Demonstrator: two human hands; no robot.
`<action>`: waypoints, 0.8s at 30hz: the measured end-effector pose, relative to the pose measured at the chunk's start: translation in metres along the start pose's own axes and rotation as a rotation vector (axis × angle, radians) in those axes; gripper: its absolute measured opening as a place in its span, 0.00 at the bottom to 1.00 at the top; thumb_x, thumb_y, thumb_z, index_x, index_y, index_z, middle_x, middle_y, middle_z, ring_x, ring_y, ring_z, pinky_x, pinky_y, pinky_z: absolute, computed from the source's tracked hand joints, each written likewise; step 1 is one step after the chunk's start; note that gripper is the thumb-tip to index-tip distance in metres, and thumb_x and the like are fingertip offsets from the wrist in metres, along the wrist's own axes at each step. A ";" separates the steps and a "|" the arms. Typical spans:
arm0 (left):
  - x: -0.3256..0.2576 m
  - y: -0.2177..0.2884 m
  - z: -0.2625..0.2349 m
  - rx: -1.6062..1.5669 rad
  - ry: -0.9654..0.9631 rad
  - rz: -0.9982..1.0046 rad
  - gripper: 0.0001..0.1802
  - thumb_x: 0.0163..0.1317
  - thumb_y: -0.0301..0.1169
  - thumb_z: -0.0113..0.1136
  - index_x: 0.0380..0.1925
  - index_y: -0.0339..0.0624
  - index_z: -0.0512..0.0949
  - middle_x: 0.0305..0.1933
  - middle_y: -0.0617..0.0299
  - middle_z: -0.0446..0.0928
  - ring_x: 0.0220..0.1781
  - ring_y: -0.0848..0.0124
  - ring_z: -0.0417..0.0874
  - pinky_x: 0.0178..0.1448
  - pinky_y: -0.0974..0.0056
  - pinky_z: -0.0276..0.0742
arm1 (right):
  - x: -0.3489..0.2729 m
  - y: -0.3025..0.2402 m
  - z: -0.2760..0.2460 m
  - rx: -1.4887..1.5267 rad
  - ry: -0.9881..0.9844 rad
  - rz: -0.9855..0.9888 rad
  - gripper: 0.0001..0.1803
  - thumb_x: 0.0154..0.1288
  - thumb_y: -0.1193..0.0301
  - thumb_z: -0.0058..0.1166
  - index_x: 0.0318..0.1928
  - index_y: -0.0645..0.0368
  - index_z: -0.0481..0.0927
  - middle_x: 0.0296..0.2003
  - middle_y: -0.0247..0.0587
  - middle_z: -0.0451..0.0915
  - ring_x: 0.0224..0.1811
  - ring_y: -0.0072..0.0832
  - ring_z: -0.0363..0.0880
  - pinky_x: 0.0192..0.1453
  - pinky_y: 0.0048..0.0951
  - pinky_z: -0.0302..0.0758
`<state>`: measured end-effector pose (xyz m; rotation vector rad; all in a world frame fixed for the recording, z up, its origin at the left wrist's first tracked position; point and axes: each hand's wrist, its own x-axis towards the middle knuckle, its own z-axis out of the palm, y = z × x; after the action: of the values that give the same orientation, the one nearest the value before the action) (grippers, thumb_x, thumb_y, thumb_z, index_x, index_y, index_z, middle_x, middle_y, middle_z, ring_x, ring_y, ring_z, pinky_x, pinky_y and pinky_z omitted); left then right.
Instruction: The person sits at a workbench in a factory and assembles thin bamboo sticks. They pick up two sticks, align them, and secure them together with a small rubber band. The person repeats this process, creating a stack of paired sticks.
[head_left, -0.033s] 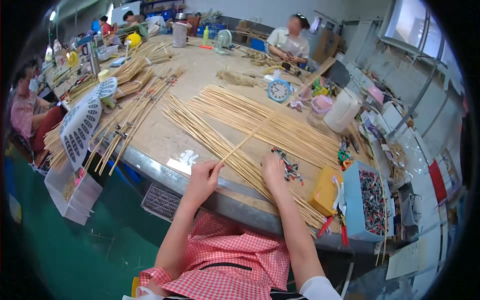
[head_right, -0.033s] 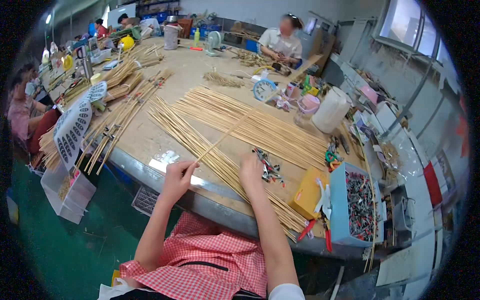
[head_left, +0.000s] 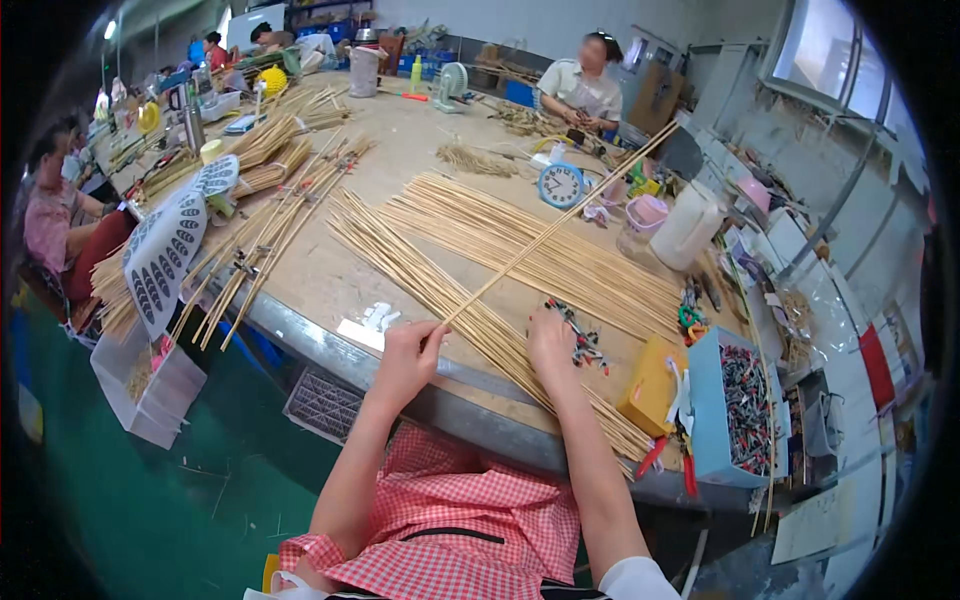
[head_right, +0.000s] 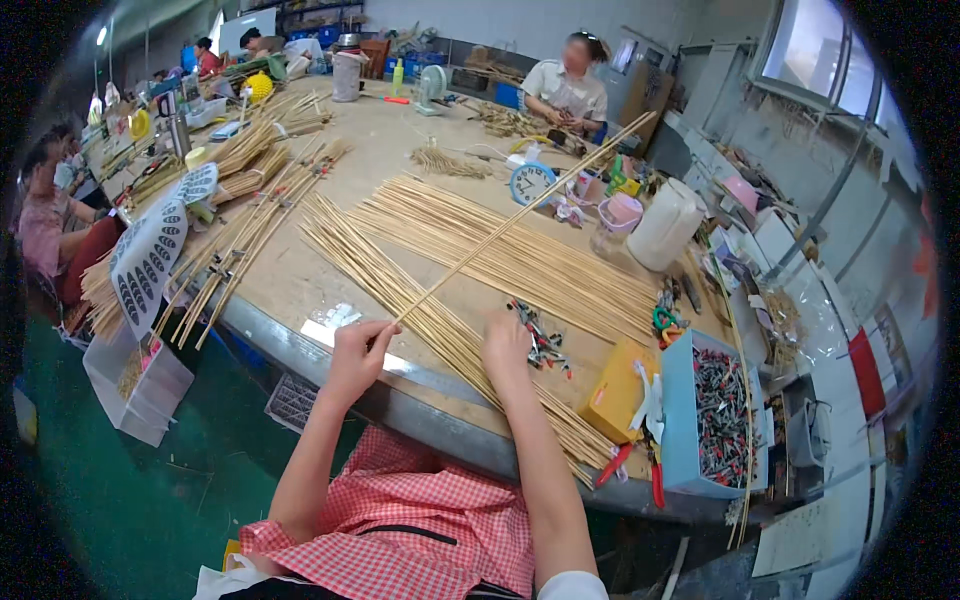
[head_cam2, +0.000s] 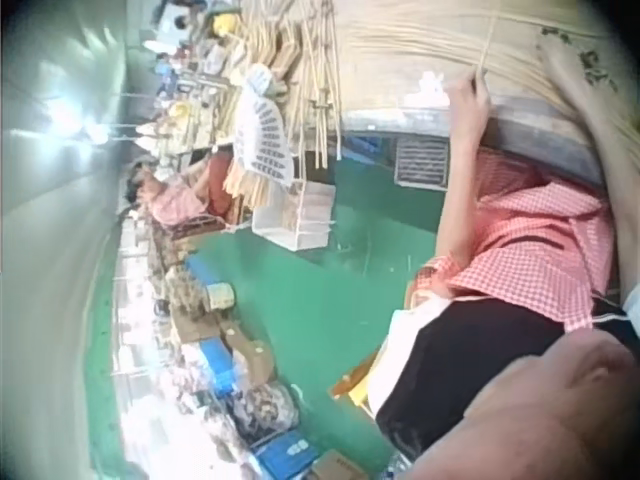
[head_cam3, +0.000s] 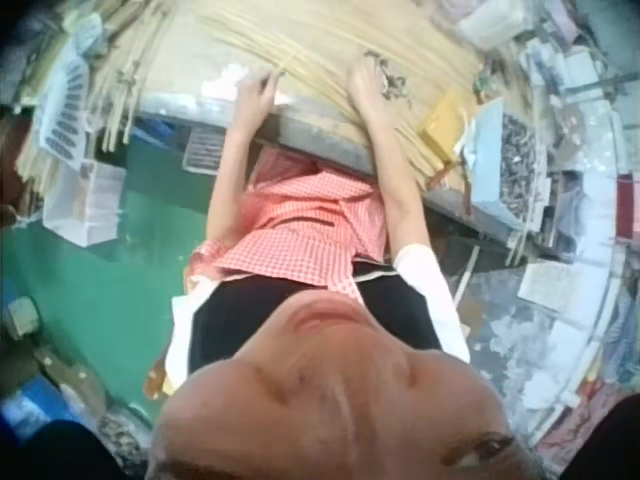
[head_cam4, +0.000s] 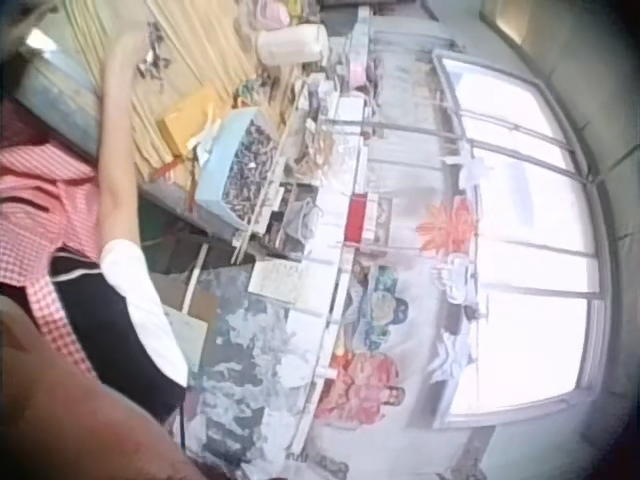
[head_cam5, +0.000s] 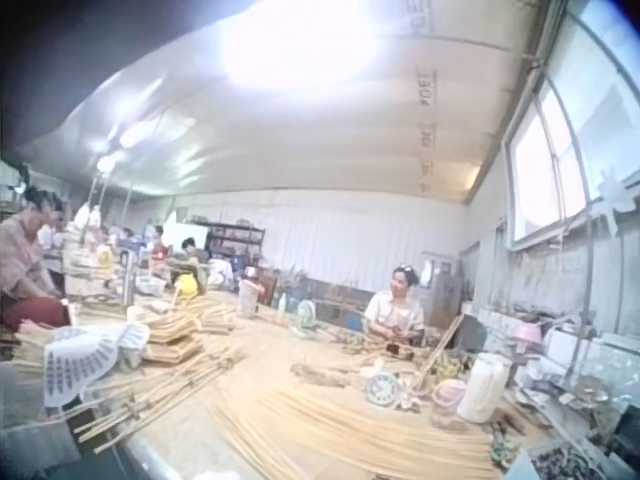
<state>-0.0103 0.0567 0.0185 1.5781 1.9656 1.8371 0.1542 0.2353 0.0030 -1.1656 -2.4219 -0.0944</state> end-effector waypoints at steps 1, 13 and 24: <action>0.004 -0.003 0.002 -0.004 -0.009 0.016 0.07 0.60 0.23 0.56 0.32 0.32 0.82 0.24 0.46 0.78 0.23 0.58 0.78 0.28 0.60 0.69 | -0.003 0.001 -0.004 -0.008 0.026 0.029 0.07 0.56 0.78 0.48 0.29 0.66 0.80 0.31 0.61 0.79 0.35 0.52 0.82 0.36 0.48 0.79; -0.021 -0.013 -0.055 0.113 0.075 -0.211 0.08 0.61 0.24 0.56 0.32 0.30 0.82 0.22 0.50 0.78 0.20 0.69 0.74 0.27 0.64 0.67 | -0.021 0.005 -0.022 0.216 0.025 0.114 0.06 0.58 0.81 0.48 0.32 0.73 0.77 0.42 0.61 0.73 0.44 0.57 0.75 0.47 0.47 0.73; -0.056 0.011 -0.016 -0.148 -0.117 -0.273 0.08 0.62 0.25 0.57 0.34 0.32 0.83 0.31 0.54 0.83 0.32 0.72 0.82 0.37 0.68 0.74 | -0.081 -0.040 -0.050 0.832 -0.063 0.000 0.13 0.61 0.76 0.54 0.46 0.67 0.80 0.29 0.50 0.78 0.29 0.40 0.77 0.38 0.34 0.74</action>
<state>0.0142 0.0064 -0.0006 1.2727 1.8414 1.6985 0.1860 0.1384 0.0188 -0.7683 -2.1334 0.8711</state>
